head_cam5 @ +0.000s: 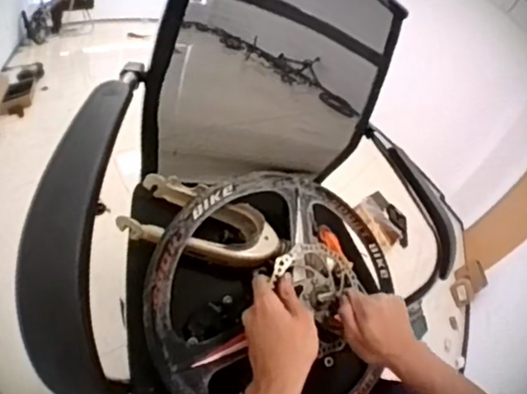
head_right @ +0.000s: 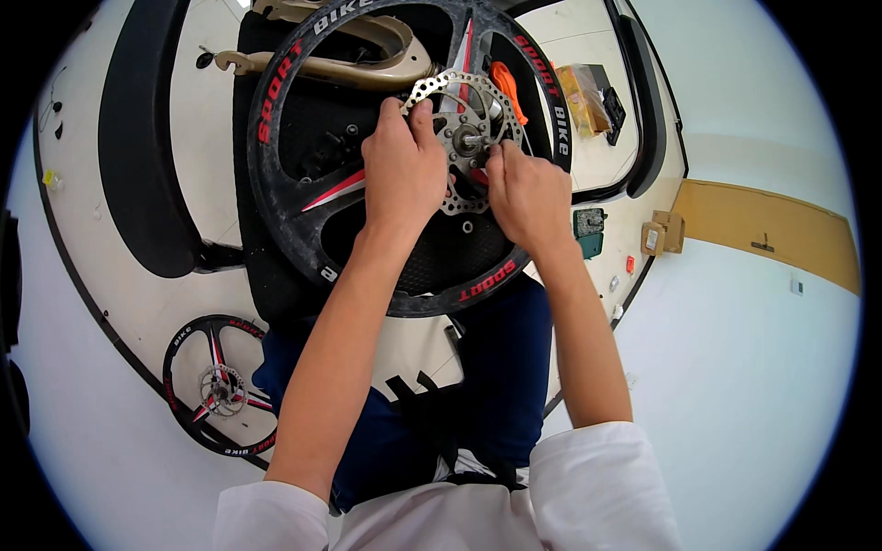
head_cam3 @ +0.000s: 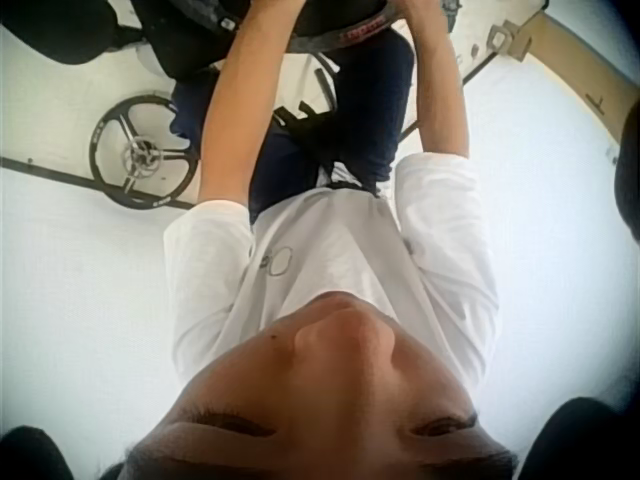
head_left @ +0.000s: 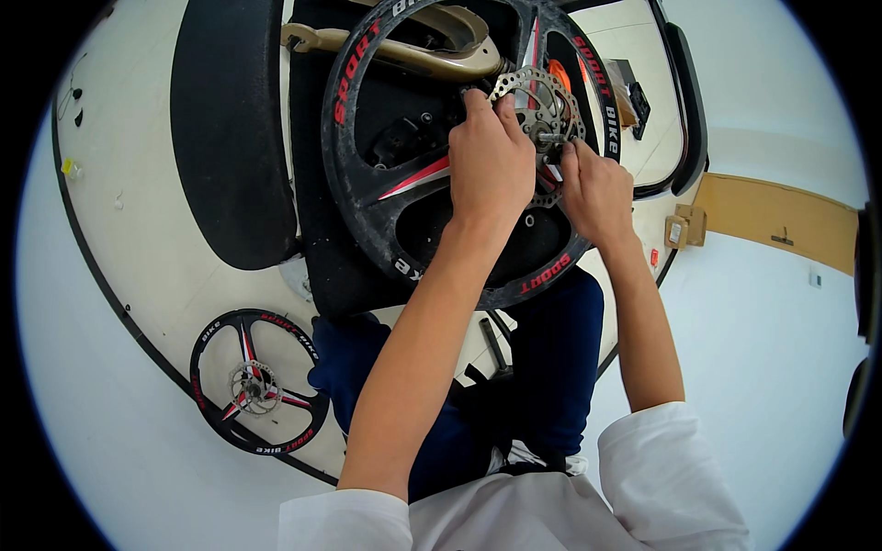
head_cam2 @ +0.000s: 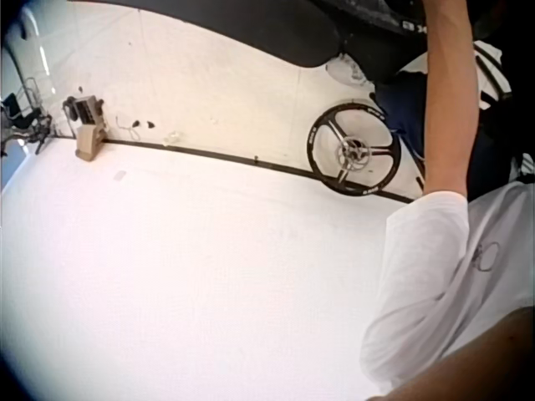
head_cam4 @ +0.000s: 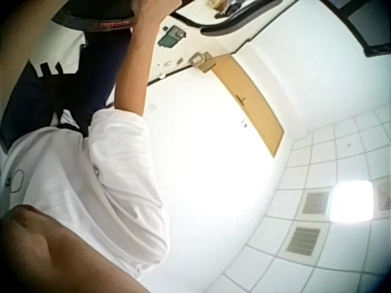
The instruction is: The person assembles a bicycle wheel by attaching a brake disc to the hub, mounting the tire, and tightening bolts with an Allen key. The person handles the wheel, brake disc, tire, and tools while seated on a chair in a workshop.
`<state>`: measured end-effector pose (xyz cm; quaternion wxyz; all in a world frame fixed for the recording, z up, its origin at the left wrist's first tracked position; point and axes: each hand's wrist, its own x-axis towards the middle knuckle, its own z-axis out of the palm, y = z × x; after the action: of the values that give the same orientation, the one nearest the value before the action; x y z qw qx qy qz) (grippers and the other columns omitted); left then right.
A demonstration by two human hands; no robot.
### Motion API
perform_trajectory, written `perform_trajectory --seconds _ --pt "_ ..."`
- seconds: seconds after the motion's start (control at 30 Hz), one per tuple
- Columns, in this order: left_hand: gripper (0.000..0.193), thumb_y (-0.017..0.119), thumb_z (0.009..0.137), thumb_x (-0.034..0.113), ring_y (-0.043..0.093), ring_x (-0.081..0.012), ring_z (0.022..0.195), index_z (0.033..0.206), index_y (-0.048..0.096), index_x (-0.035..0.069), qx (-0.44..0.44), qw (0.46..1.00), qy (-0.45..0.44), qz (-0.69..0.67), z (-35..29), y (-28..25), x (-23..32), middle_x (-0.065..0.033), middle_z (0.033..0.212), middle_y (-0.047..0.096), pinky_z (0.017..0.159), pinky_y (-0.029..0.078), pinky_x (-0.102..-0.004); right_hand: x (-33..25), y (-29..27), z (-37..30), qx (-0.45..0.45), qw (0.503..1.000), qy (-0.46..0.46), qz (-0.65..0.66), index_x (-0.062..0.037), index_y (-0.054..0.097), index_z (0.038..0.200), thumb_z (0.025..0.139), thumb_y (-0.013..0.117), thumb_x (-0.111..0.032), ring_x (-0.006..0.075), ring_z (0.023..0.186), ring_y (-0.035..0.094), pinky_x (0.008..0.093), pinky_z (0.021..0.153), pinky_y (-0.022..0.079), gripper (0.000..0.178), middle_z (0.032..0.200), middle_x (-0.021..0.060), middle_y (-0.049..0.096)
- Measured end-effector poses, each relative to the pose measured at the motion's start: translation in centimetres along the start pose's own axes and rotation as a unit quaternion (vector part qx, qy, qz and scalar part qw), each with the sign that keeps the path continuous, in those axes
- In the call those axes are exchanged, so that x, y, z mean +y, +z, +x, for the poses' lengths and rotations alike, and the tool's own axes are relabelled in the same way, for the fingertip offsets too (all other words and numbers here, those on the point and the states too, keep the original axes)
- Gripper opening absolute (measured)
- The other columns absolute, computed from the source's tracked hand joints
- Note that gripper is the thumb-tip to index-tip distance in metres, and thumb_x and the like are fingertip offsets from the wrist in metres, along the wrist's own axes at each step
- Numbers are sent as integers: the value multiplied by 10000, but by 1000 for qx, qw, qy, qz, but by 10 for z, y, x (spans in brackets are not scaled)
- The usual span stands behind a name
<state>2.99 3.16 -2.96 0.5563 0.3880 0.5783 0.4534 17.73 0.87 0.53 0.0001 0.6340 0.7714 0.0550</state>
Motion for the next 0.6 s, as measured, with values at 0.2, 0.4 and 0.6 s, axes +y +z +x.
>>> perform_trajectory --seconds 0.2,0.4,0.6 --pt "259 447 1017 176 659 -472 788 981 476 -79 -3 1000 4 2 2 7 3 -319 794 651 676 516 -527 32 -5 13 -38 988 -142 39 -5 545 810 917 535 -116 370 669 574 464 604 455 154 696 167 547" --pt "272 449 1020 189 660 -471 784 984 476 -80 8 1000 -8 4 2 9 4 -320 779 648 661 518 -519 46 3 21 -14 976 -206 69 4 534 794 884 567 -71 358 650 555 458 597 455 121 691 154 531" --pt "263 453 1021 187 658 -474 781 992 470 -74 12 999 -4 33 5 12 8 -315 775 649 656 516 -519 50 7 27 45 966 -250 56 -41 508 720 854 617 -91 278 589 533 402 582 456 180 596 95 520"
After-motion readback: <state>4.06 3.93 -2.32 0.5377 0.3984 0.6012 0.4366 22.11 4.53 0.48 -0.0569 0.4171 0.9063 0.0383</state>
